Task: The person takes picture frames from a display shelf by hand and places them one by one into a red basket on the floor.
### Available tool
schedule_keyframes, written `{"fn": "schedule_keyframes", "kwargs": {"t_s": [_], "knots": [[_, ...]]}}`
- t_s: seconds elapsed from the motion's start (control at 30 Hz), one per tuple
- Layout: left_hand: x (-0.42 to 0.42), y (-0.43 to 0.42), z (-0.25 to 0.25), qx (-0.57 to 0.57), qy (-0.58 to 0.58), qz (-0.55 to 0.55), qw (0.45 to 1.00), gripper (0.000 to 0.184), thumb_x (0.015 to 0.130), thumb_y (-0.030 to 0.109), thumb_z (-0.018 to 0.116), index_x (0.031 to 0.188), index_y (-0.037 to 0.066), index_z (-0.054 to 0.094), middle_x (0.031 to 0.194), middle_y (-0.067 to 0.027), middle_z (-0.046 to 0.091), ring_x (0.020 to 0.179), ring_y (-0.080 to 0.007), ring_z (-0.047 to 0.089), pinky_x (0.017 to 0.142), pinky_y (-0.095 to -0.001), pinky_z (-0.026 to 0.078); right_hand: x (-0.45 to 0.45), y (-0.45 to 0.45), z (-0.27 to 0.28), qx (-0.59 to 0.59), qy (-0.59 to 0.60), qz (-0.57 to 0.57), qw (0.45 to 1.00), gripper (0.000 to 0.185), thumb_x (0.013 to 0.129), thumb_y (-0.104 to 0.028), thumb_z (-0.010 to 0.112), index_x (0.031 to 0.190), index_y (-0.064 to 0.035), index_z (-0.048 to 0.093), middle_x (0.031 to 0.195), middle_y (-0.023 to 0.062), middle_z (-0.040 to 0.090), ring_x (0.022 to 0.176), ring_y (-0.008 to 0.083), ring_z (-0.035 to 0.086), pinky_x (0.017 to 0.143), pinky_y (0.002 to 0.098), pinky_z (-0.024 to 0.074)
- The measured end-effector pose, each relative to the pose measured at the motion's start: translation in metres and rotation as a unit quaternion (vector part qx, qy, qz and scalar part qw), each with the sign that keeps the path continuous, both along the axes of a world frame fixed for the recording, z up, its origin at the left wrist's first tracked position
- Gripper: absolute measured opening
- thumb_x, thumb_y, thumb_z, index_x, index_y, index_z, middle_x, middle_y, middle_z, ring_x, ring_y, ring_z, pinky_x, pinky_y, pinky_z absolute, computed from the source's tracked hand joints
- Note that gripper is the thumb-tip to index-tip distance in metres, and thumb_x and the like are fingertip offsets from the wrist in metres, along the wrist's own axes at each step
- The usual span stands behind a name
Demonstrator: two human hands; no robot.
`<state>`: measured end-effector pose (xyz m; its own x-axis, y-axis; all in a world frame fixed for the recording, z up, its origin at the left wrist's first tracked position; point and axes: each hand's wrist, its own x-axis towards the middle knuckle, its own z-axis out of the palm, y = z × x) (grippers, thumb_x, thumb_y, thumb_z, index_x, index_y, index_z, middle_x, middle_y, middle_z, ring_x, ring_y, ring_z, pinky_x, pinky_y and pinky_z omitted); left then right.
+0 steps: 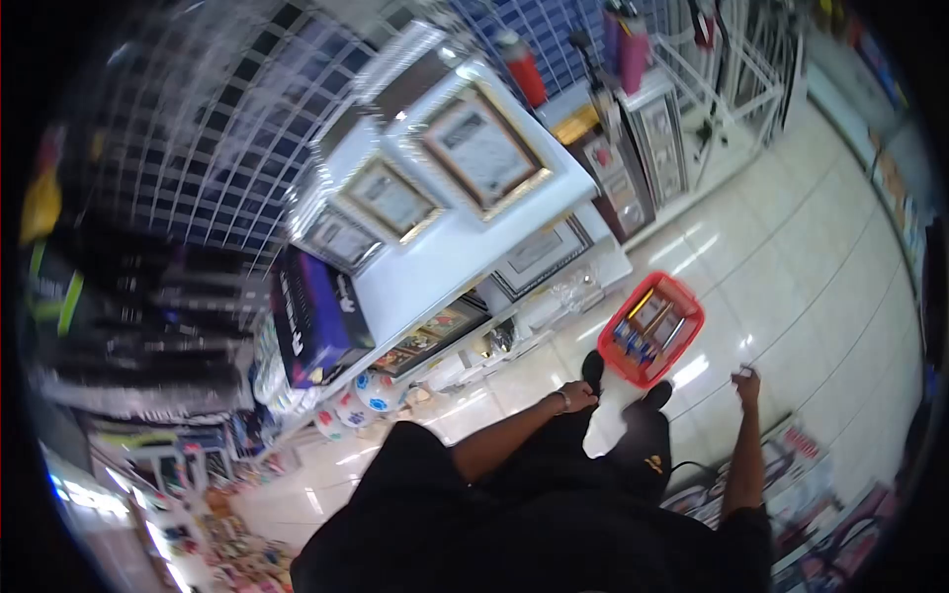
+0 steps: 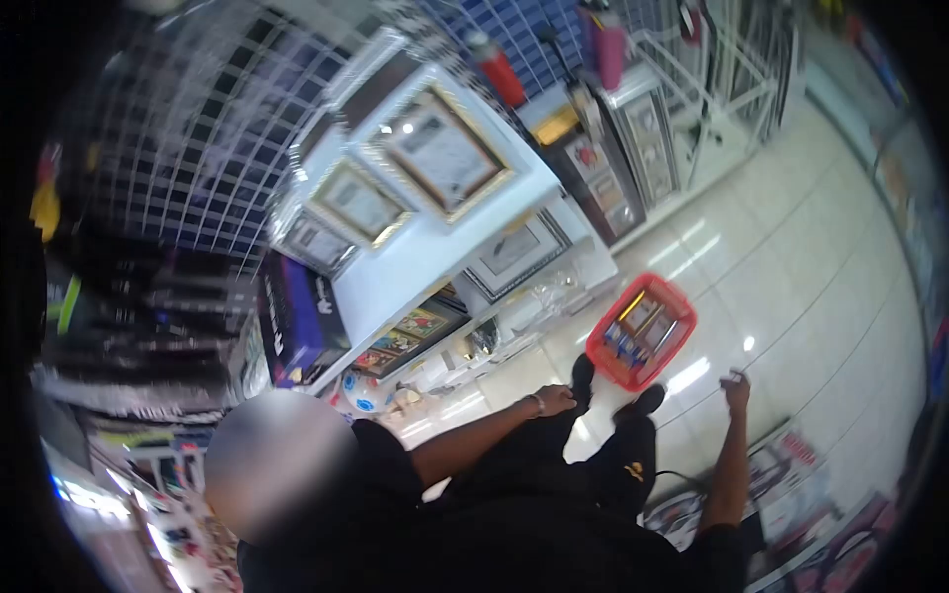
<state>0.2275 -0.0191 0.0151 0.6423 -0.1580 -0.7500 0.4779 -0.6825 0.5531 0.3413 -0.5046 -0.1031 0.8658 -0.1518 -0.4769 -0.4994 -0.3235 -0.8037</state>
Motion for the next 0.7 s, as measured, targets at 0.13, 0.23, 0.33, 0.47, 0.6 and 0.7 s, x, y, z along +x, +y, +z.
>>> {"fn": "schedule_keyframes", "kwargs": {"t_s": [0.13,0.23,0.33,0.47,0.6,0.7], "knots": [[0.031,0.031,0.119,-0.268,-0.006,0.169,0.948,0.038,0.086,0.033,0.057,0.116,0.01,0.053,0.108,-0.0036,0.06,0.096,-0.0135,0.058,0.077,-0.0288,0.047,-0.073,-0.066,-0.055,0.008,-0.084,-0.05,0.995,0.04,0.071,-0.005,0.063,0.11,-0.009,0.054,0.078,0.0051,0.062,0.062,0.0123,0.058,0.043,0.0238,0.0379],[0.055,0.069,0.222,-0.301,-0.261,0.209,0.893,0.025,0.085,0.015,0.054,0.109,0.007,0.056,0.105,-0.0041,0.06,0.092,-0.0133,0.058,0.076,-0.0283,0.048,-0.14,-0.018,0.03,0.034,0.044,-0.026,0.998,0.012,0.067,-0.011,0.066,0.079,-0.0111,0.062,0.064,0.0,0.058,0.06,0.015,0.055,0.05,0.0359,0.0441],[0.095,0.108,0.295,-0.225,-0.429,0.324,0.813,0.006,0.086,0.006,0.053,0.091,0.005,0.057,0.085,-0.0037,0.061,0.077,-0.011,0.059,0.068,-0.0235,0.048,-0.194,0.027,0.058,0.159,0.266,-0.176,0.934,0.019,0.074,-0.016,0.062,0.091,-0.0095,0.06,0.072,0.0033,0.059,0.064,0.0177,0.056,0.054,0.0381,0.0442],[0.17,0.17,0.311,-0.072,-0.588,0.404,0.697,0.013,0.078,0.009,0.063,0.087,0.004,0.055,0.079,-0.0054,0.06,0.068,-0.0139,0.057,0.063,-0.0268,0.048,-0.213,0.059,0.084,0.161,0.245,-0.158,0.943,0.017,0.076,-0.021,0.059,0.089,-0.0092,0.06,0.073,0.0055,0.06,0.066,0.021,0.057,0.056,0.0387,0.0443],[0.182,0.212,0.321,0.093,-0.625,0.494,0.598,0.033,0.069,0.012,0.071,0.094,0.002,0.052,0.089,-0.0115,0.055,0.077,-0.0225,0.056,0.069,-0.0319,0.048,-0.227,0.065,0.082,0.131,0.23,-0.122,0.957,0.019,0.079,-0.025,0.055,0.086,-0.0089,0.061,0.073,0.0077,0.061,0.068,0.0244,0.057,0.058,0.0393,0.0445],[0.173,0.242,0.313,0.292,-0.615,0.538,0.497,0.047,0.066,0.015,0.074,0.101,0.001,0.047,0.1,-0.0153,0.048,0.092,-0.0278,0.051,0.078,-0.0354,0.045,-0.242,0.061,0.064,0.079,0.202,-0.07,0.974,0.022,0.08,-0.029,0.052,0.084,-0.0087,0.061,0.074,0.0094,0.061,0.069,0.0269,0.058,0.06,0.0398,0.0446]]}}
